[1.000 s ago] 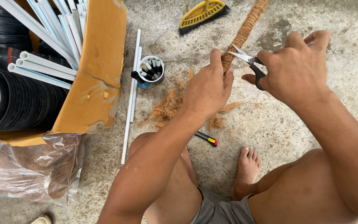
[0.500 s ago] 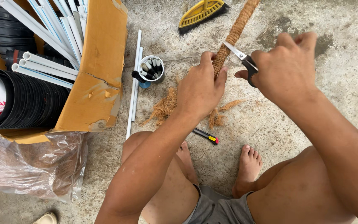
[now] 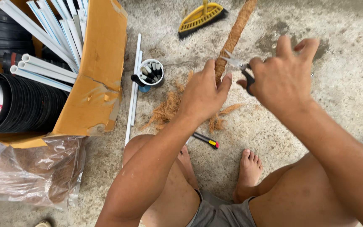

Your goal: The person trims excess fibers from a rope-wrapped handle using scissors. They hold the handle with one hand and use the scissors to cut the protruding strands along the length of the rope.

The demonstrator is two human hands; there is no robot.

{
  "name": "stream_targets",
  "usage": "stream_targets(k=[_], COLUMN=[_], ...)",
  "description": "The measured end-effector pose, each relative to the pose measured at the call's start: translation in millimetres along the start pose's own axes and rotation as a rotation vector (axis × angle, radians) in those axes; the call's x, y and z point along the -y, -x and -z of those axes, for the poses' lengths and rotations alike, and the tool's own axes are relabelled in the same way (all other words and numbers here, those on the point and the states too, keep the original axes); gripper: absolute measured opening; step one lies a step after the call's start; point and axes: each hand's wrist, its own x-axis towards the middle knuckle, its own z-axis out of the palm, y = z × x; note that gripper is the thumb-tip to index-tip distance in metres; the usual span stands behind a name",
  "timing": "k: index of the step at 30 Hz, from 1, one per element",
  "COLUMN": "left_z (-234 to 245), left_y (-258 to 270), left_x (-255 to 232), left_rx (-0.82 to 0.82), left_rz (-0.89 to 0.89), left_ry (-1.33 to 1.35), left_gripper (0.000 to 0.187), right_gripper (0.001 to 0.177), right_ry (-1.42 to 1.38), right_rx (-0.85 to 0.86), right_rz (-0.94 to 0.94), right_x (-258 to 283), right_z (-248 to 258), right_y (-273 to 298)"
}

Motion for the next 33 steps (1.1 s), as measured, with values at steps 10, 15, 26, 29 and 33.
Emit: stream_targets(k=[10, 15, 26, 29, 33], left_z=[-5.0, -0.2, 6.0, 8.7, 17.2], left_y=[-5.1, -5.4, -7.9, -9.7, -11.7], left_x=[17.1, 14.2, 5.8, 7.2, 9.8], left_rx=[0.053, 0.281, 0.314, 0.329, 0.2], left_rz=[-0.024, 0.178, 0.154, 0.131, 0.174], left_ry=[0.312, 0.763, 0.684, 0.826, 0.79], left_gripper=[0.026, 0.027, 0.033, 0.038, 0.041], right_gripper=[0.046, 0.055, 0.041, 0.044, 0.053], right_ry=[-0.285, -0.181, -0.171, -0.319, -0.343], right_rx=[-0.161, -0.324, -0.295, -0.321, -0.313], right_rz=[0.005, 0.001, 0.068, 0.044, 0.014], right_x=[-8.3, -21.2, -19.6, -24.3, -33.4], right_z=[-21.9, -16.9, -22.0, -34.8, -46.5], right_y=[7.6, 13.7, 11.2, 12.5, 13.0])
